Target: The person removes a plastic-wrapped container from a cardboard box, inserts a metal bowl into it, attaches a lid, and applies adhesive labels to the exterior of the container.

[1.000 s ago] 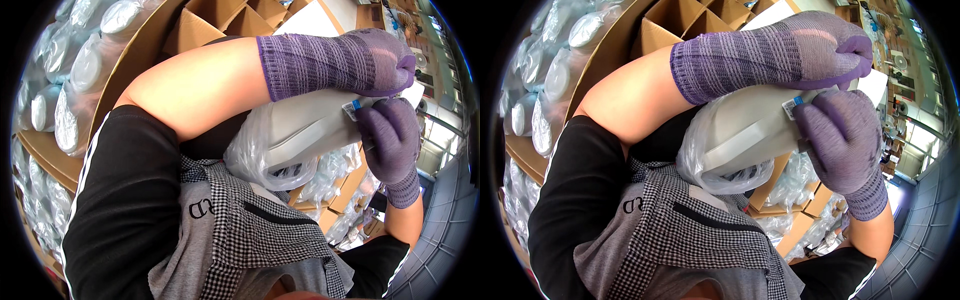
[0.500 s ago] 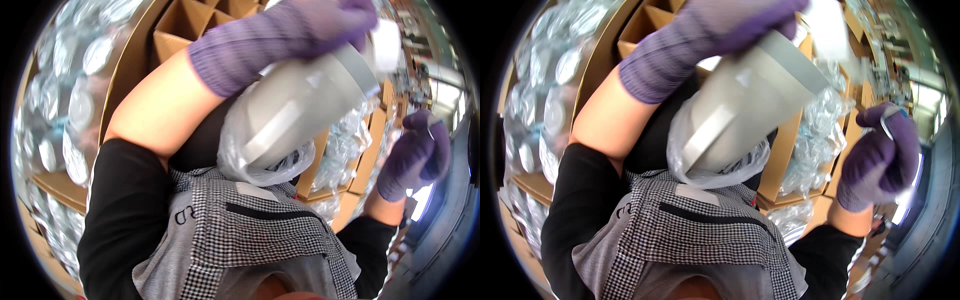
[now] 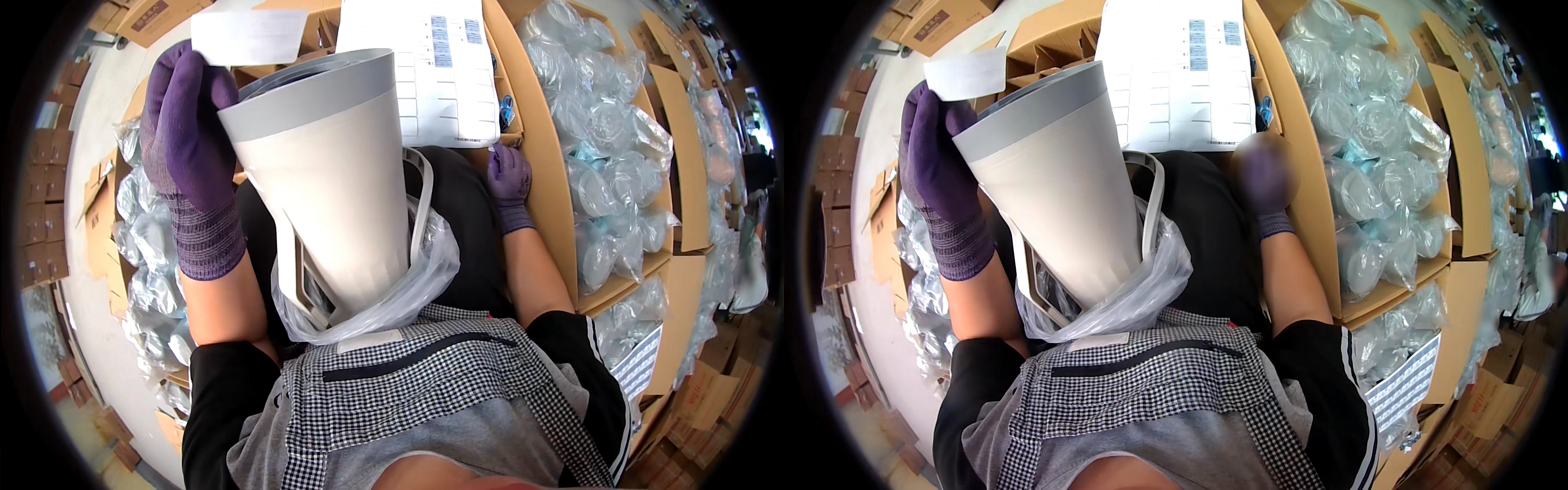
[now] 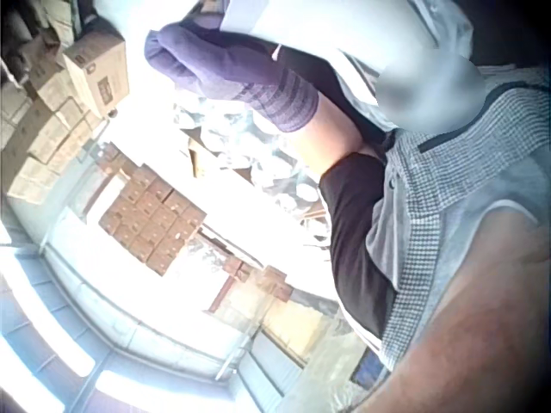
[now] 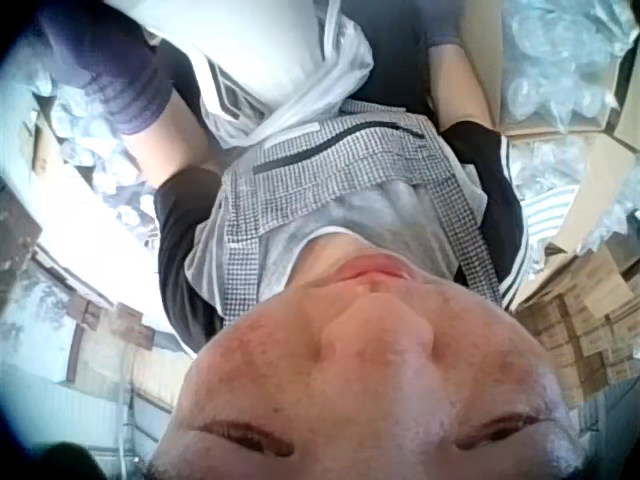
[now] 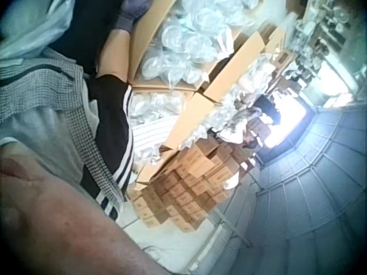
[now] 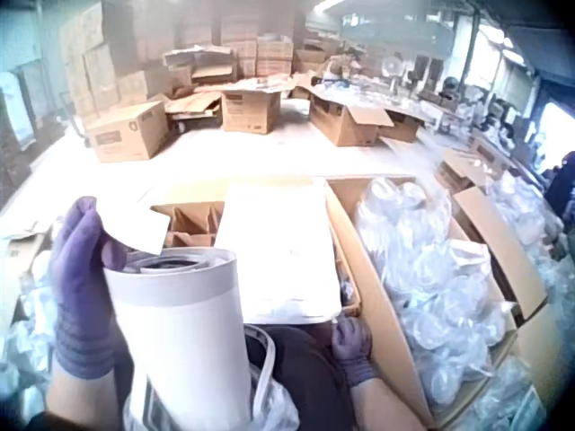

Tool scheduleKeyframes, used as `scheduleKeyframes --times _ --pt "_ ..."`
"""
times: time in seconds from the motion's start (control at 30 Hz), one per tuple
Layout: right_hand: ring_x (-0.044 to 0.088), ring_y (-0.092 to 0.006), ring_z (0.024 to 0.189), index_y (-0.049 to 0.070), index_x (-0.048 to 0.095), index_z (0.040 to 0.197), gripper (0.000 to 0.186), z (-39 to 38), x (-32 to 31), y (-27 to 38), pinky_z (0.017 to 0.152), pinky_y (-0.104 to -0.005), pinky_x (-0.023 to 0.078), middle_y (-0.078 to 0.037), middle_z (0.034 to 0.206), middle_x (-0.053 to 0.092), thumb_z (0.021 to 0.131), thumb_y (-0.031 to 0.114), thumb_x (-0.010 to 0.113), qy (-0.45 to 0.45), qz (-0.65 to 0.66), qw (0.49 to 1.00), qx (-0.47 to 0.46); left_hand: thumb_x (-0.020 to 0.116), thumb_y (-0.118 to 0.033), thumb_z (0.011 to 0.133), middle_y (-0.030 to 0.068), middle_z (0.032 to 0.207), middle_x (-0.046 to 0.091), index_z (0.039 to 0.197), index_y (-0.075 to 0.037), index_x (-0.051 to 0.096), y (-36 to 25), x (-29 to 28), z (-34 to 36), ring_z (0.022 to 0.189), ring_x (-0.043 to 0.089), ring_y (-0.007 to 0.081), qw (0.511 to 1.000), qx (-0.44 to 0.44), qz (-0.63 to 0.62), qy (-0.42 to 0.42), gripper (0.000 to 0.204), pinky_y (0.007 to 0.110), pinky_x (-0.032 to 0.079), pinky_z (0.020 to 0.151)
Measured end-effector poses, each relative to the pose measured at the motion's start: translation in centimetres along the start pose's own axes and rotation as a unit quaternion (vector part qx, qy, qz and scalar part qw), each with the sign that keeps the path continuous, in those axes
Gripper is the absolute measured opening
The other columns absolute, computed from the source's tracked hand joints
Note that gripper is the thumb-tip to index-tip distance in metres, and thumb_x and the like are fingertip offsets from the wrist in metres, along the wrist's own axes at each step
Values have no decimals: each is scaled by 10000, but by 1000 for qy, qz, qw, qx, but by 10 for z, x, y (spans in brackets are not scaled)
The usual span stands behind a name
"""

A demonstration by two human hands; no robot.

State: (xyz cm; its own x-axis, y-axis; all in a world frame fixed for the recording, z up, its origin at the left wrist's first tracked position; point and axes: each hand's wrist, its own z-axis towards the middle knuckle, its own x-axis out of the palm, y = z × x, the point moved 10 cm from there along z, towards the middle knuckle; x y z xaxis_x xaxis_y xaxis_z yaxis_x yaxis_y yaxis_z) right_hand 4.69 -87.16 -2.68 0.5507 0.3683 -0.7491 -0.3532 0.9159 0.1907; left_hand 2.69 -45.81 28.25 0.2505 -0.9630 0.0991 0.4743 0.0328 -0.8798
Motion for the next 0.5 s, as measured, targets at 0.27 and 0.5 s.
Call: scheduleKeyframes --times 0.27,0.5 --pt "654 -369 949 38 663 1157 297 -25 8 -2 838 -460 536 -153 1085 662 923 220 660 331 94 932 109 462 -218 1064 25 743 555 1115 18 597 -5 17 -1 686 500 109 996 0 85 -23 276 242 405 661" --pt "551 -108 670 37 711 1015 214 -2 16 -33 629 -284 459 -39 845 682 956 234 651 147 429 842 292 471 -210 1061 16 735 537 1096 1 592 4 20 2 690 499 109 998 -32 -31 36 246 247 412 660"
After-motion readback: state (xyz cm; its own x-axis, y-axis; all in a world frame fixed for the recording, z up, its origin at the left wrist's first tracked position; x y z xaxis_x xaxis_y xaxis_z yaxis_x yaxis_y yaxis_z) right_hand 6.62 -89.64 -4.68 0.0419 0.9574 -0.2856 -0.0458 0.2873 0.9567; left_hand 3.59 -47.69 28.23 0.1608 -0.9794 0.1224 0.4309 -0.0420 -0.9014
